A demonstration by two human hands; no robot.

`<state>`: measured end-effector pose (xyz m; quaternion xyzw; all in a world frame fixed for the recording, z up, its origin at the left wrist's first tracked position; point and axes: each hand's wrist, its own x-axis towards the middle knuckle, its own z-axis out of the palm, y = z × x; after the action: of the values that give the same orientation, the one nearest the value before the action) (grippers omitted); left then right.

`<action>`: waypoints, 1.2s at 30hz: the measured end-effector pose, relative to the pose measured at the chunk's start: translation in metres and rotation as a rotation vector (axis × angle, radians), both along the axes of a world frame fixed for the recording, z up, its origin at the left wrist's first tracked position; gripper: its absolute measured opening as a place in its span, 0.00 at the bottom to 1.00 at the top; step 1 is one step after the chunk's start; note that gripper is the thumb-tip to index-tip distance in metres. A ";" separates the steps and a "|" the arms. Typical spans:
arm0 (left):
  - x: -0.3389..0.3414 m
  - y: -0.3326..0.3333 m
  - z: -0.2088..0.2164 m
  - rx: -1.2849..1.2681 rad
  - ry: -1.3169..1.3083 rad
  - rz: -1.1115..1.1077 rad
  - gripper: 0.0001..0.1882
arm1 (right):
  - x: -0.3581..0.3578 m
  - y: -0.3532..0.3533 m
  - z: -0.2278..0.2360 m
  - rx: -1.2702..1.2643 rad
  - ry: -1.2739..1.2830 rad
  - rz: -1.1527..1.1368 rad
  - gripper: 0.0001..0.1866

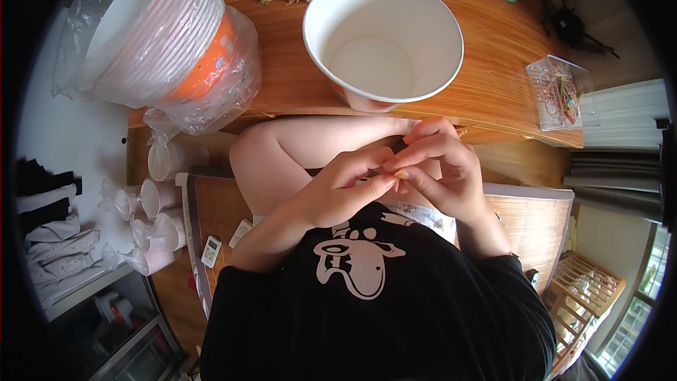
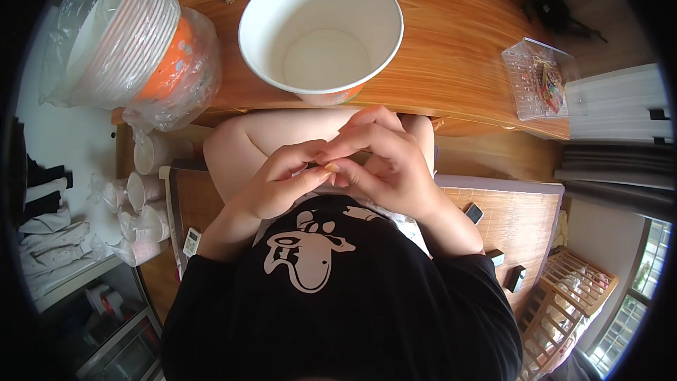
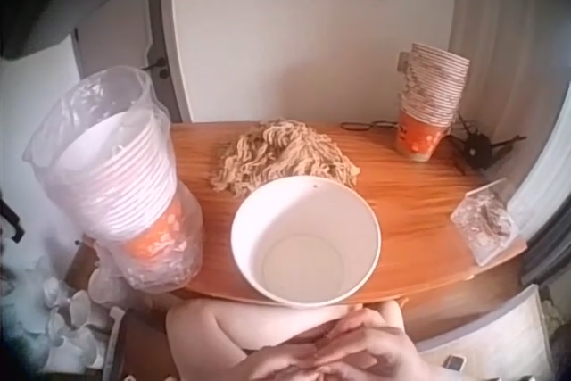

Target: Threading a thin brown string through pre-punched holes in paper buckets to create handles.

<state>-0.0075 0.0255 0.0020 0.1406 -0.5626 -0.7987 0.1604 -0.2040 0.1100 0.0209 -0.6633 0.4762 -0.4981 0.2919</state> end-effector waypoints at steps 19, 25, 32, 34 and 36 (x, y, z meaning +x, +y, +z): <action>0.000 -0.003 0.007 -0.460 -0.006 0.339 0.05 | 0.008 -0.016 0.001 -0.335 0.457 -0.107 0.22; -0.004 -0.015 0.014 -0.907 0.025 0.777 0.11 | 0.001 -0.016 0.017 -0.323 0.319 -0.169 0.14; -0.026 -0.016 -0.002 -0.617 0.143 0.865 0.11 | 0.000 -0.014 0.003 -0.386 0.219 -0.148 0.26; -0.027 -0.017 -0.004 -0.671 0.153 0.883 0.11 | 0.001 -0.013 0.002 -0.389 0.209 -0.171 0.29; -0.029 -0.017 -0.004 -0.660 0.157 0.880 0.11 | 0.001 -0.011 0.002 -0.366 0.194 -0.187 0.28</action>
<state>-0.0367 0.0088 -0.0023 0.2449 -0.6575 -0.4457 0.5559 -0.2028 0.0985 0.0227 -0.7030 0.4631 -0.5349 0.0719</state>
